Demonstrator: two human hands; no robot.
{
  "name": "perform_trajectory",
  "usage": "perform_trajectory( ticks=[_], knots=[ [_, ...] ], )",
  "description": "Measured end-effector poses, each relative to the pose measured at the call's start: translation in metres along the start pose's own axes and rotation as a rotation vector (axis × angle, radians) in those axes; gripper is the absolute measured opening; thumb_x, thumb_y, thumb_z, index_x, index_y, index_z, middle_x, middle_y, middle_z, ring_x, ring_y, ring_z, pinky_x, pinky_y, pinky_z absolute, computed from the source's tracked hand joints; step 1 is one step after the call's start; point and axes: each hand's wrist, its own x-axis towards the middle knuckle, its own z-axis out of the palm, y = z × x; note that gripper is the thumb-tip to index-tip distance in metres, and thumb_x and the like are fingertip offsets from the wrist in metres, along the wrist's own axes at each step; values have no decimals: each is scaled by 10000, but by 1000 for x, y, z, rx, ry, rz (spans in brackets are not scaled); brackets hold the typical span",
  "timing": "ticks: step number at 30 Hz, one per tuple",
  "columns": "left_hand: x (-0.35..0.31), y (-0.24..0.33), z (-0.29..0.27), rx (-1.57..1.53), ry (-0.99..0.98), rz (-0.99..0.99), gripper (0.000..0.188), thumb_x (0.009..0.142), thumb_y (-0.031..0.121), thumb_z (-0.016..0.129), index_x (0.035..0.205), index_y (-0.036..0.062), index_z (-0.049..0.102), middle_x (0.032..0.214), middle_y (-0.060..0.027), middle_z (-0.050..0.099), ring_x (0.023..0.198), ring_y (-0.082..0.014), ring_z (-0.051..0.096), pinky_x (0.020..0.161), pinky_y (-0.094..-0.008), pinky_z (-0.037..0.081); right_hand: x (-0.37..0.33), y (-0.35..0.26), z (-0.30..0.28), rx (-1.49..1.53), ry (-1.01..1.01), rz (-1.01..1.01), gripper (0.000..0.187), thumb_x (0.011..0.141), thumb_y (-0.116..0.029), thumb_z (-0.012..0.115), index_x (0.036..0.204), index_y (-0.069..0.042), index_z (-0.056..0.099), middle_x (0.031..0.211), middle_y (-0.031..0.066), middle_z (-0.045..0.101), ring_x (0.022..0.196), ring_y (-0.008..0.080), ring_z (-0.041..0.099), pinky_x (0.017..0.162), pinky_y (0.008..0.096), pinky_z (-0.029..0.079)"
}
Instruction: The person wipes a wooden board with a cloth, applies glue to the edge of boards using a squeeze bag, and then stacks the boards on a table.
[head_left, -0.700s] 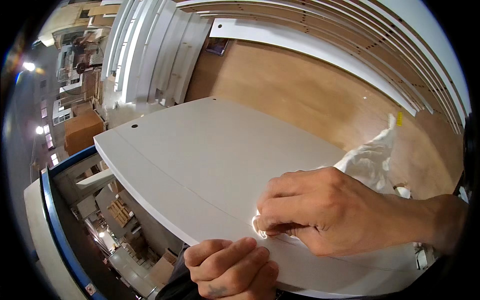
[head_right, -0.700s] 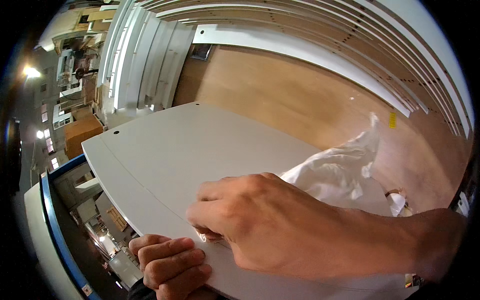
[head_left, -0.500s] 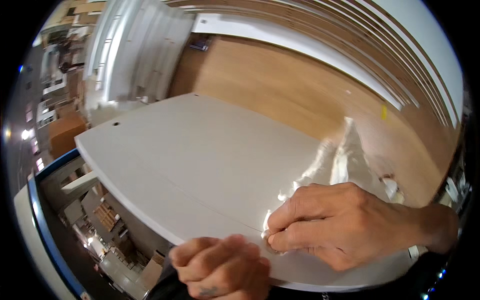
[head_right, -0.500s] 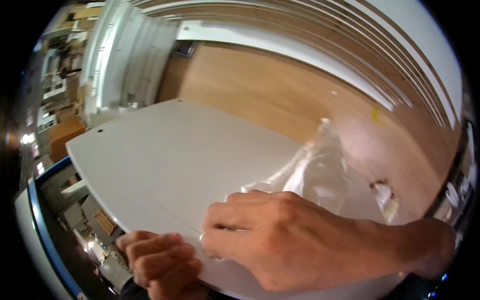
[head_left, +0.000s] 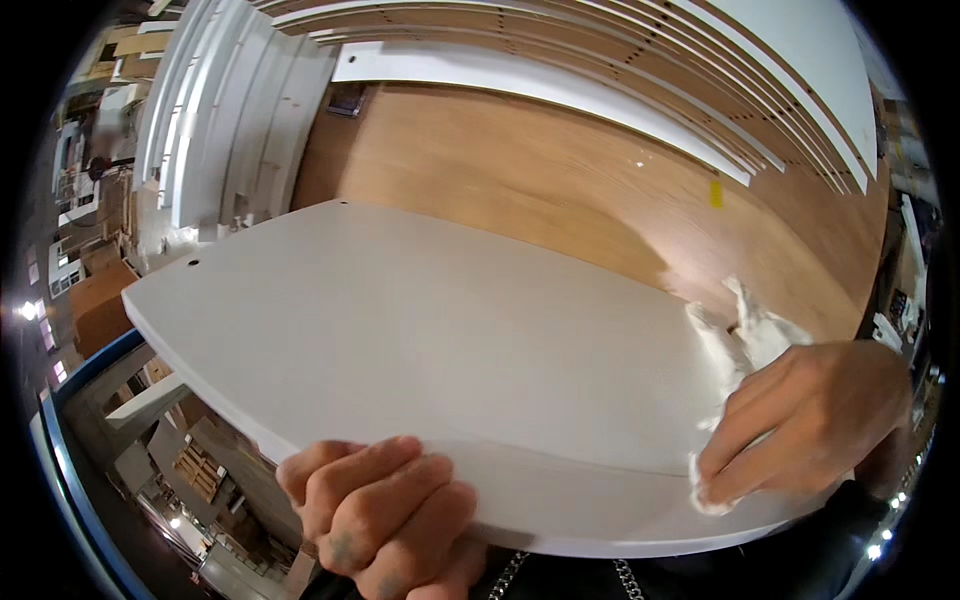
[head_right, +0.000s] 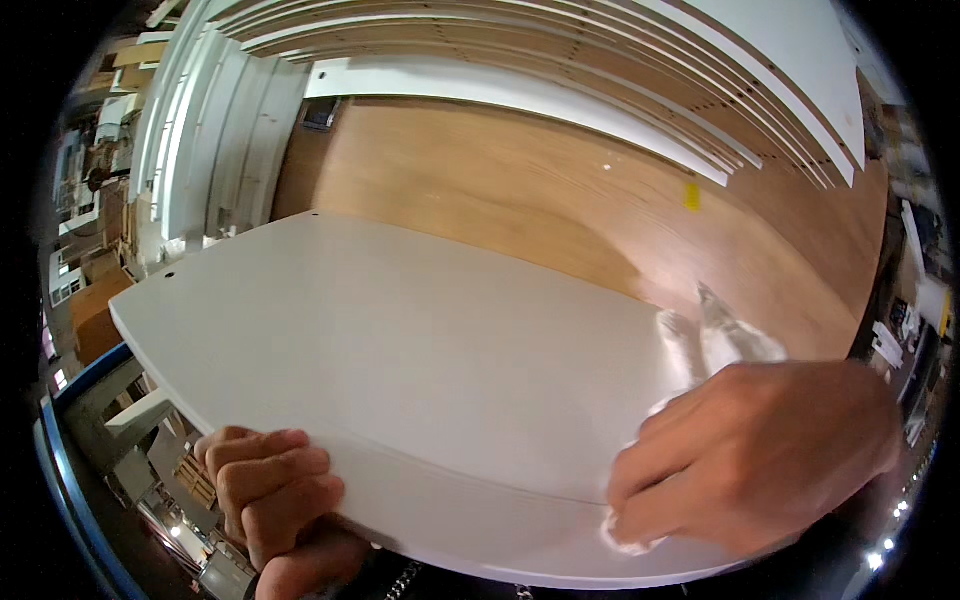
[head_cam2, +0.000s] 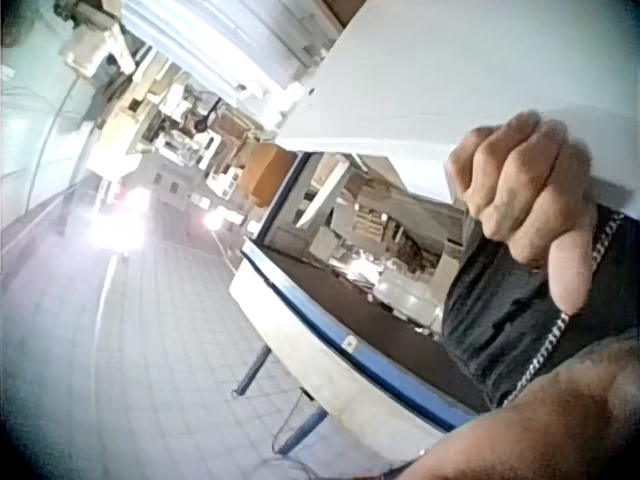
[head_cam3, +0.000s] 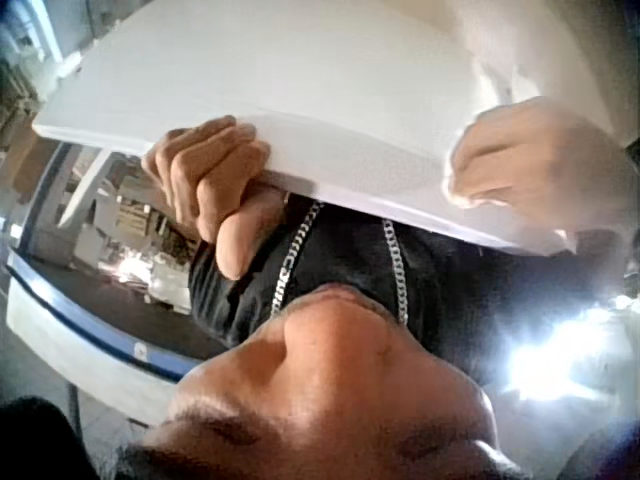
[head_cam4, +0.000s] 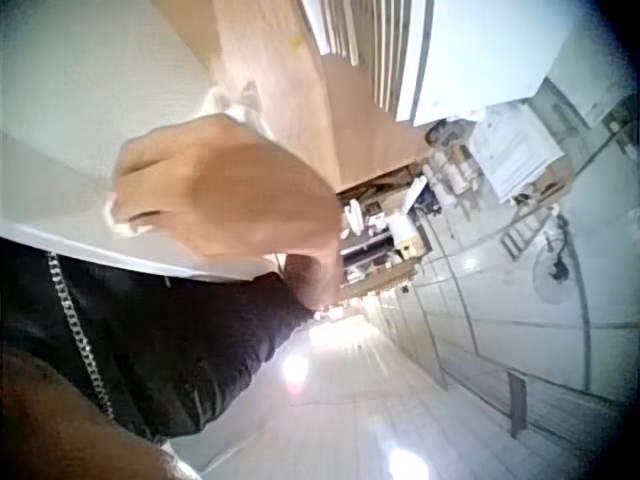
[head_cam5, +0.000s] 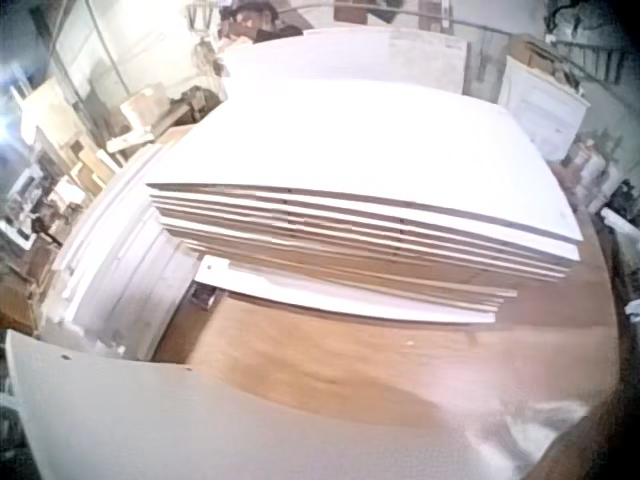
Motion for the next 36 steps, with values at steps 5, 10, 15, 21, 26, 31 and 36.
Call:
perform_trajectory(
  ticks=[5,10,15,21,26,31,36],
  knots=[
    [-15,-35,7,150,238,56,249,811,273,469,606,151,543,625,19,577,570,-106,569,588,-249,393,19,-3,-29,-43,227,99,177,690,-59,763,861,-60,717,872,94,677,744,171,668,661,250,542],
    [-3,-132,-10,68,677,73,664,972,479,22,627,107,450,634,-48,461,552,-175,438,721,-328,420,28,-21,-6,-77,482,183,170,689,-41,758,844,-19,693,837,112,668,730,196,658,657,270,519],
    [-21,-163,-45,53,627,169,846,925,560,-49,602,57,548,593,-76,511,581,-204,479,655,-349,413,86,-16,-22,-36,427,112,152,729,-18,708,876,-3,675,846,130,663,736,225,646,651,297,497],
    [-3,-162,-38,75,566,63,909,878,642,-53,537,43,540,504,-68,500,484,-195,489,537,-314,415,139,-25,-25,63,447,89,179,713,-12,724,887,0,680,859,131,664,769,220,642,690,293,497],
    [-3,-166,-40,117,611,86,879,876,658,-22,516,65,517,457,-56,488,418,-166,491,472,-277,405,172,-26,-31,84,392,47,176,740,-26,708,910,-6,669,872,119,666,774,222,639,705,303,495],
    [-3,-161,-48,115,471,5,865,874,664,0,521,69,518,471,-55,500,427,-180,500,485,-304,394,198,-6,-26,221,472,-9,148,778,13,662,925,-6,664,883,118,651,754,186,640,674,278,503],
    [2,-160,-48,87,376,-33,820,879,664,75,551,59,519,502,-55,504,489,-189,534,521,-321,394,217,6,-17,274,525,-120,149,810,46,613,945,6,662,891,119,638,739,151,633,632,257,512]
  ],
)
